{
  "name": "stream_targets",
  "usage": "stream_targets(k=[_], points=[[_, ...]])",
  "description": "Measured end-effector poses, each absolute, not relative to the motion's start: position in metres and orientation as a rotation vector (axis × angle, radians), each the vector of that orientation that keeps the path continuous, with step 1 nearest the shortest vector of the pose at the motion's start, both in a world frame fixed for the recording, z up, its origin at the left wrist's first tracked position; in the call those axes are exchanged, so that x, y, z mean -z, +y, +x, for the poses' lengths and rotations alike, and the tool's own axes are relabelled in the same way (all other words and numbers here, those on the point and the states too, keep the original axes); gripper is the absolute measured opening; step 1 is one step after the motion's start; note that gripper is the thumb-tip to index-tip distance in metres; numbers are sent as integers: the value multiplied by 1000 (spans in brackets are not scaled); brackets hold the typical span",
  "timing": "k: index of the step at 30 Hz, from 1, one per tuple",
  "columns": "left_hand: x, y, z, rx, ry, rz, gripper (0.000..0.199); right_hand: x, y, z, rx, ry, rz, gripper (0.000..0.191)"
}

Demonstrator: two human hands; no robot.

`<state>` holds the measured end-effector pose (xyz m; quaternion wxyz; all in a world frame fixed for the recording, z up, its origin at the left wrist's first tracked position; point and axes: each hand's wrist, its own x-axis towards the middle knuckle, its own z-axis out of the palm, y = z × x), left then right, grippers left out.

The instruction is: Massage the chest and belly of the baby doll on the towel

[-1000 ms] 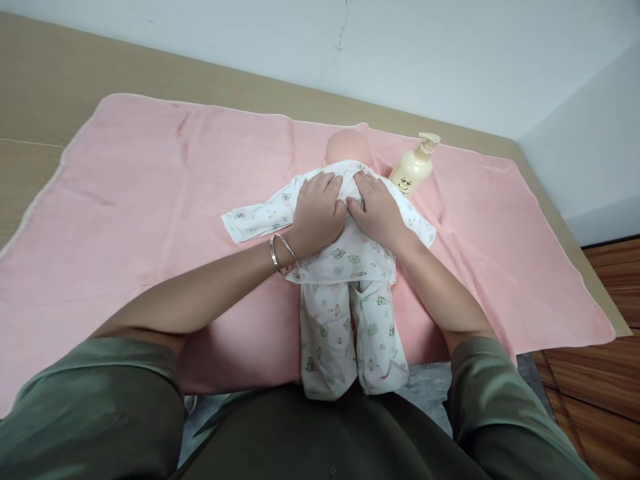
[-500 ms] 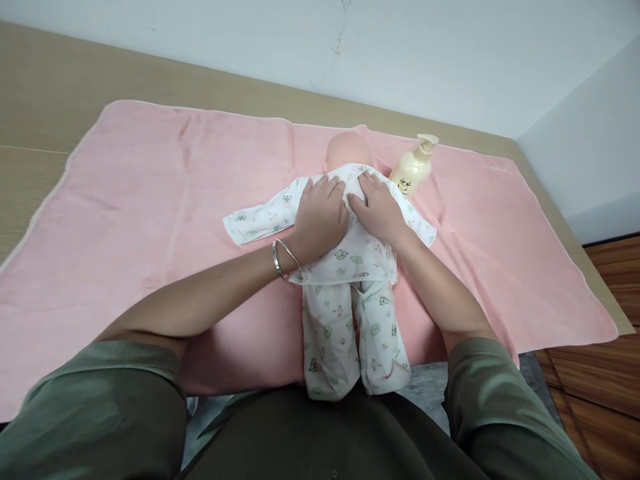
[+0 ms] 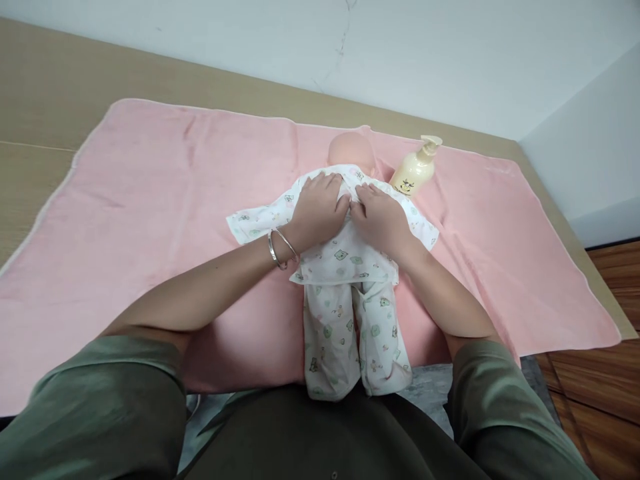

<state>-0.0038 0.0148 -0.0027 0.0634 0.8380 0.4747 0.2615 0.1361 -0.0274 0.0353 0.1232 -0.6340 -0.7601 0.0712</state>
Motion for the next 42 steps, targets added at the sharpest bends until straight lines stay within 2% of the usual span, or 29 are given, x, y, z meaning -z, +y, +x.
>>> stream_targets(k=[3,7,14,18,24,29,42], points=[[5,0,-1,-827,1433,2634,45,-31,-11,147,-300,-2175,-1822,47],[4,-4,-1,-818,1386,2681,46,-26,-4,148,-215,-2153,-1831,49],[5,22,-9,-790,1348,2579,41,-35,-35,131,-5,-2199,-1903,34],[8,21,-7,-815,1395,2606,41,-36,-38,132,37,-2312,-1854,42],[14,16,-5,-881,1416,2629,42,-37,-16,148,-231,-2327,-1836,55],[13,17,-5,-922,1416,2660,42,-30,-4,155,-220,-2258,-1808,59],[8,-4,-1,-908,1493,2742,43,-28,-8,146,-124,-2233,-1836,52]])
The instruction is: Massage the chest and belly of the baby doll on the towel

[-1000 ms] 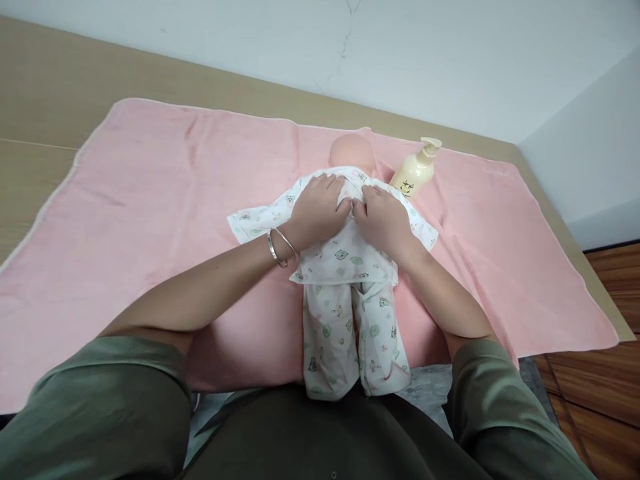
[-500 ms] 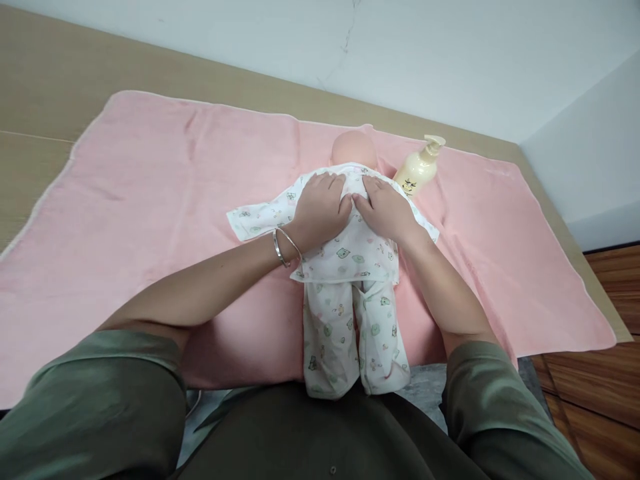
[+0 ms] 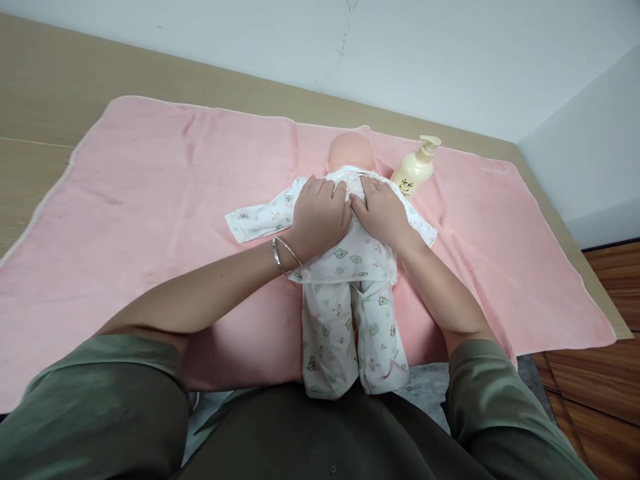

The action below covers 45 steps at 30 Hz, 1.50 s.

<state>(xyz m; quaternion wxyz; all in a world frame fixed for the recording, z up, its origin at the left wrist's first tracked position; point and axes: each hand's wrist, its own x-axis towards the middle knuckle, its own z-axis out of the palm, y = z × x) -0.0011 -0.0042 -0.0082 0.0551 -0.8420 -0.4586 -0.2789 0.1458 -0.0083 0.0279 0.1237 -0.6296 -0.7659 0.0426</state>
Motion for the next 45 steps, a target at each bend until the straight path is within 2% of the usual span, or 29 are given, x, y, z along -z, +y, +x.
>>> stream_targets(k=[4,7,12,19,23,27,31,36,40,45], points=[[6,4,-5,843,-1423,-2647,42,-34,-27,133,-37,-2201,-1921,37],[7,14,-8,874,-1416,-2736,42,-35,-39,128,38,-2206,-1928,33],[5,14,-8,857,-1412,-2743,42,-31,-34,133,7,-2173,-1925,37],[-2,-7,-2,715,-1405,-2634,44,-25,-12,143,-141,-2155,-1947,52],[2,6,-6,773,-1424,-2660,42,-29,-18,139,-63,-2156,-1967,48],[4,23,-12,792,-1456,-2782,50,-36,-34,132,55,-2241,-1939,39],[8,24,-11,817,-1483,-2779,51,-38,-39,132,29,-2224,-1905,33],[10,-1,-3,872,-1462,-2706,51,-30,-15,147,-125,-2159,-1890,41],[0,-12,-2,799,-1430,-2723,52,-26,-7,149,-102,-2182,-1883,50],[0,13,-8,770,-1465,-2813,50,-29,-28,135,33,-2197,-1875,40]])
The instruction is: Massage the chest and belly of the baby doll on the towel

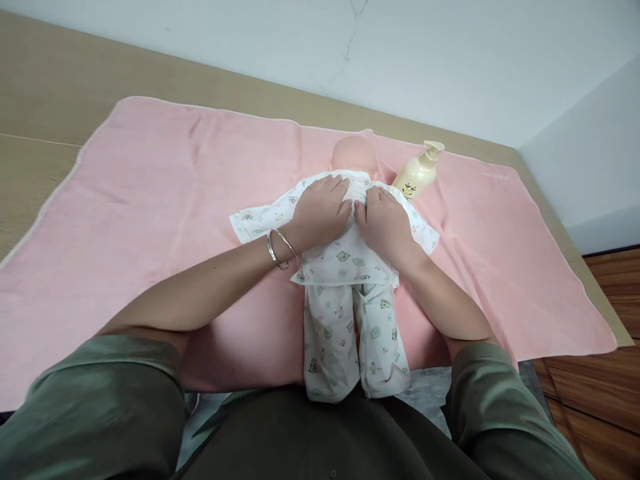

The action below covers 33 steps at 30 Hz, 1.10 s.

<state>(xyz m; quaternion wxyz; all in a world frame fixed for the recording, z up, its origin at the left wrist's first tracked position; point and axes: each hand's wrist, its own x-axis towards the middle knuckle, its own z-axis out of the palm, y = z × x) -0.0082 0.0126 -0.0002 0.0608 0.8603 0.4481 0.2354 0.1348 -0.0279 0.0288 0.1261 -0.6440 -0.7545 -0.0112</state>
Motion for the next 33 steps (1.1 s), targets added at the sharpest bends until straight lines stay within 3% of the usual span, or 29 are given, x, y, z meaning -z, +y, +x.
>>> stream_targets(k=[5,10,24,33], points=[[20,22,-5,-874,1406,2538,50,-28,-30,132,38,-2176,-1856,36],[25,11,2,-945,1448,2520,49,-21,-10,144,-114,-2161,-1832,50],[19,-8,3,-937,1437,2570,48,-16,-4,148,-185,-2161,-1808,56],[13,23,-10,-782,1353,2470,52,-30,-32,130,-196,-2257,-1906,56]])
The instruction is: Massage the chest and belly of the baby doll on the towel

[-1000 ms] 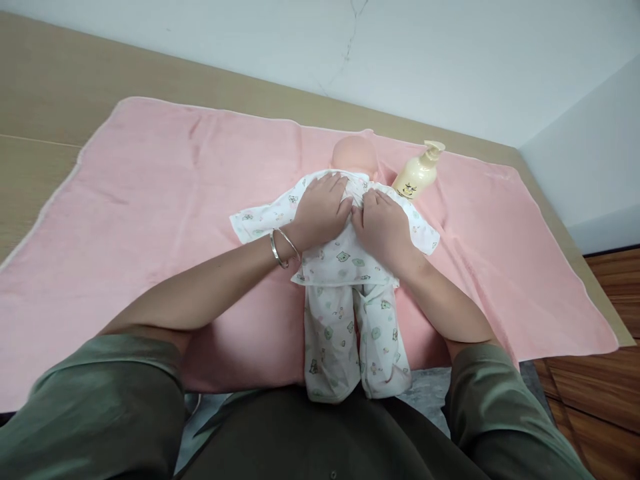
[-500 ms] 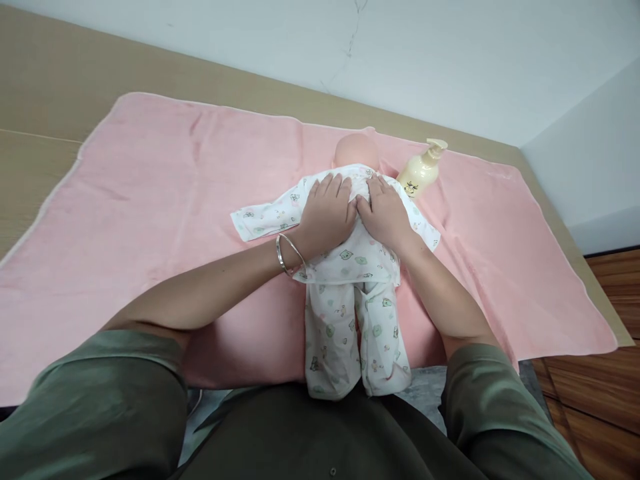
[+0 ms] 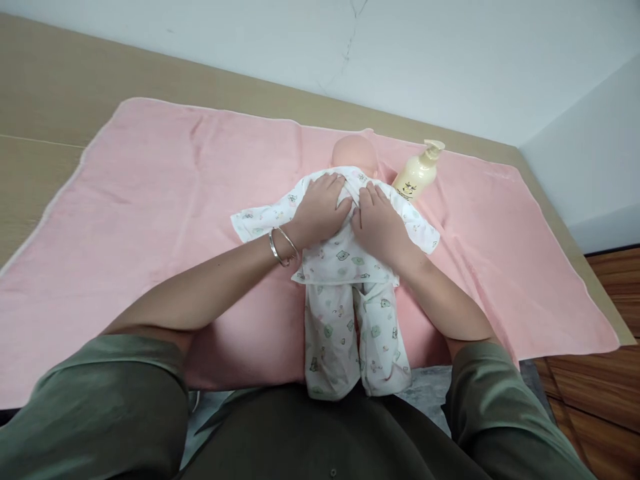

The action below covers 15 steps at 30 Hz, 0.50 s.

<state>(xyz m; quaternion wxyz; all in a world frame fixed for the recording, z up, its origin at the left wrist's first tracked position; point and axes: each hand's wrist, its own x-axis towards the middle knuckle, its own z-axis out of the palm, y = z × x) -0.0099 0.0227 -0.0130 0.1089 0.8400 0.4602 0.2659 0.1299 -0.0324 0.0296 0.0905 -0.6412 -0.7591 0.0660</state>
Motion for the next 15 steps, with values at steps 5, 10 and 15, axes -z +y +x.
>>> stream_targets(k=[5,10,15], points=[[10,18,-7,-783,1433,2484,50,-30,-33,131,-239,-2236,-1852,53],[8,-6,-2,-739,1463,2528,54,-27,-10,140,-289,-2167,-1841,52],[5,-1,-4,-713,1461,2528,54,-27,-13,138,-277,-2176,-1873,55]])
